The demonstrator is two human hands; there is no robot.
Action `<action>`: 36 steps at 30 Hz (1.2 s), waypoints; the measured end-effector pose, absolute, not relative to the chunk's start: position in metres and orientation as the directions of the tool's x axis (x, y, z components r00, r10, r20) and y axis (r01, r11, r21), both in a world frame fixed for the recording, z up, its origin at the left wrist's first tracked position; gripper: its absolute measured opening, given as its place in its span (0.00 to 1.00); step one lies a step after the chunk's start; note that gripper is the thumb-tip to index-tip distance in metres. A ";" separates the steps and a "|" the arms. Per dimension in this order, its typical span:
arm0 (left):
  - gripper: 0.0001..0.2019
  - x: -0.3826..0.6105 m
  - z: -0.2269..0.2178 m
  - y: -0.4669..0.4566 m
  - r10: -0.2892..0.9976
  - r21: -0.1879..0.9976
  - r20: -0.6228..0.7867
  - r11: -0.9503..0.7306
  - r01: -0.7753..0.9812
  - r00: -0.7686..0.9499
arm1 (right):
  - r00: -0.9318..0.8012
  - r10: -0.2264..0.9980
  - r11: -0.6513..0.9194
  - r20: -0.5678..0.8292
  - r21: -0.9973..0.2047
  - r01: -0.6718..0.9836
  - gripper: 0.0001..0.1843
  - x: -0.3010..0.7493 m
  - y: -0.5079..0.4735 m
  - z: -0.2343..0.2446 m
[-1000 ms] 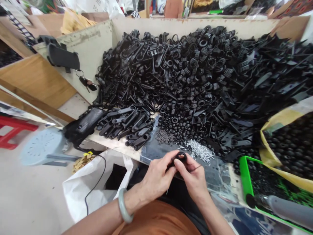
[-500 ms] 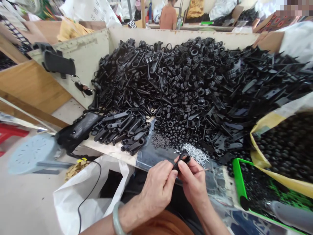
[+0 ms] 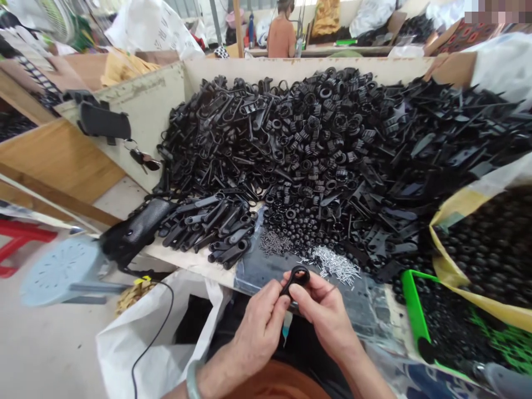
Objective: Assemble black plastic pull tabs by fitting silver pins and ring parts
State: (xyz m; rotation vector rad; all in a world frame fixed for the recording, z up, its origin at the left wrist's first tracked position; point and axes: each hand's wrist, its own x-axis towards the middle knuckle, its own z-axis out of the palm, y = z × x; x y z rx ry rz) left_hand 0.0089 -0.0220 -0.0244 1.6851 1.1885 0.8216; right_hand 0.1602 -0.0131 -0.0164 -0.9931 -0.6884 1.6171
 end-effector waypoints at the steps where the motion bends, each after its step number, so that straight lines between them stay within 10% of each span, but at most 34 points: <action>1: 0.13 0.008 -0.024 -0.022 0.945 0.921 0.025 -0.149 0.360 0.327 | -0.080 0.965 -0.259 -0.251 -0.846 -0.467 0.16 0.160 -0.014 -0.016; 13: 0.18 0.014 -0.026 -0.027 0.946 0.967 -0.197 0.146 0.207 0.256 | 0.020 0.947 -0.290 -0.320 -0.881 -0.374 0.24 0.152 -0.017 -0.026; 19: 0.14 -0.001 -0.019 -0.019 0.964 0.911 0.016 -0.124 0.393 0.265 | -0.055 0.899 -0.414 -0.434 -0.802 -0.430 0.27 0.144 0.004 -0.023; 29: 0.19 -0.073 0.009 0.071 0.717 0.464 0.690 -0.326 0.823 -0.105 | 0.015 0.999 -0.031 -0.032 -0.997 -0.074 0.25 0.046 0.139 0.015; 36: 0.09 -0.097 -0.020 0.099 0.729 0.297 0.683 -0.328 0.897 0.040 | 0.158 0.963 0.156 0.217 -0.931 0.328 0.17 0.103 0.140 0.011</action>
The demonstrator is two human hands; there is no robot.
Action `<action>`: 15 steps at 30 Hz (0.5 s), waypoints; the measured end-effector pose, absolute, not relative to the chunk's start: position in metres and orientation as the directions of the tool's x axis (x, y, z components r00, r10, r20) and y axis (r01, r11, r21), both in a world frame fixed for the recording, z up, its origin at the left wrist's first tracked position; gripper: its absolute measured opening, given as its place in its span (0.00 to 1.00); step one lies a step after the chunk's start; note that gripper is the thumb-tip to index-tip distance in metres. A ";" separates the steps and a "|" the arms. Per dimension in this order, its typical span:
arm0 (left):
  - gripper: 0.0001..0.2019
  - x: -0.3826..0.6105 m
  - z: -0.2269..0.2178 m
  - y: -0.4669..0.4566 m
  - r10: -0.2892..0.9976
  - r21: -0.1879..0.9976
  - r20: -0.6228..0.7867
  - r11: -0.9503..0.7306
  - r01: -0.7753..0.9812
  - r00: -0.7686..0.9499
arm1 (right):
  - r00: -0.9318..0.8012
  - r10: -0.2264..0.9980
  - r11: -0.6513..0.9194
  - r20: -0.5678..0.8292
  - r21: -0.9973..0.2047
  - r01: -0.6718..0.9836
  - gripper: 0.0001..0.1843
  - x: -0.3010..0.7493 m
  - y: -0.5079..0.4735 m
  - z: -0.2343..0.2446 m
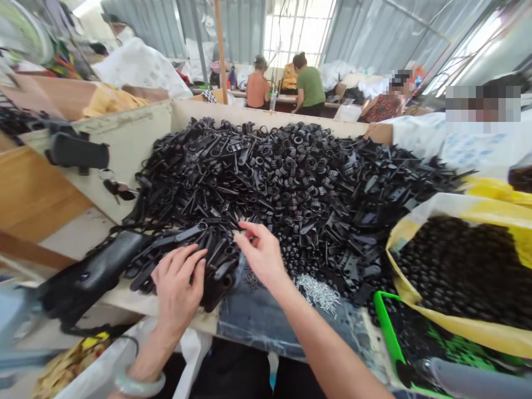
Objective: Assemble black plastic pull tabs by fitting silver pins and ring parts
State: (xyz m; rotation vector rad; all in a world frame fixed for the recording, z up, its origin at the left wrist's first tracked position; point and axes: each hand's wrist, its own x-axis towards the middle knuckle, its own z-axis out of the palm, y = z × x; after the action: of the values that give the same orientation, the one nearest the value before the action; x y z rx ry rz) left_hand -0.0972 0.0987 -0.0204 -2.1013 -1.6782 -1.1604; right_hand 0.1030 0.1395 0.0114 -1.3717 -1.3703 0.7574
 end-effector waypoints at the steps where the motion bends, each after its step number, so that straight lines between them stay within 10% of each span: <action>1: 0.09 -0.097 -0.021 0.098 0.721 0.300 0.692 -0.332 0.894 0.035 | 0.194 0.950 0.159 0.246 -0.913 0.376 0.16 0.126 0.131 0.011; 15: 0.08 0.008 -0.005 0.077 0.798 0.611 0.478 -0.602 0.514 0.367 | 0.333 0.891 -0.078 0.309 -0.618 0.782 0.20 0.255 0.109 -0.004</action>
State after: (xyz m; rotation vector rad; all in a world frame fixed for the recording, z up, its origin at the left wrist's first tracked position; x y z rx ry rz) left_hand 0.0084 0.0772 -0.0051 -2.8780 -1.4526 -1.3864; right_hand 0.2547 0.1087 -0.0044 -1.8781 -1.4730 0.1922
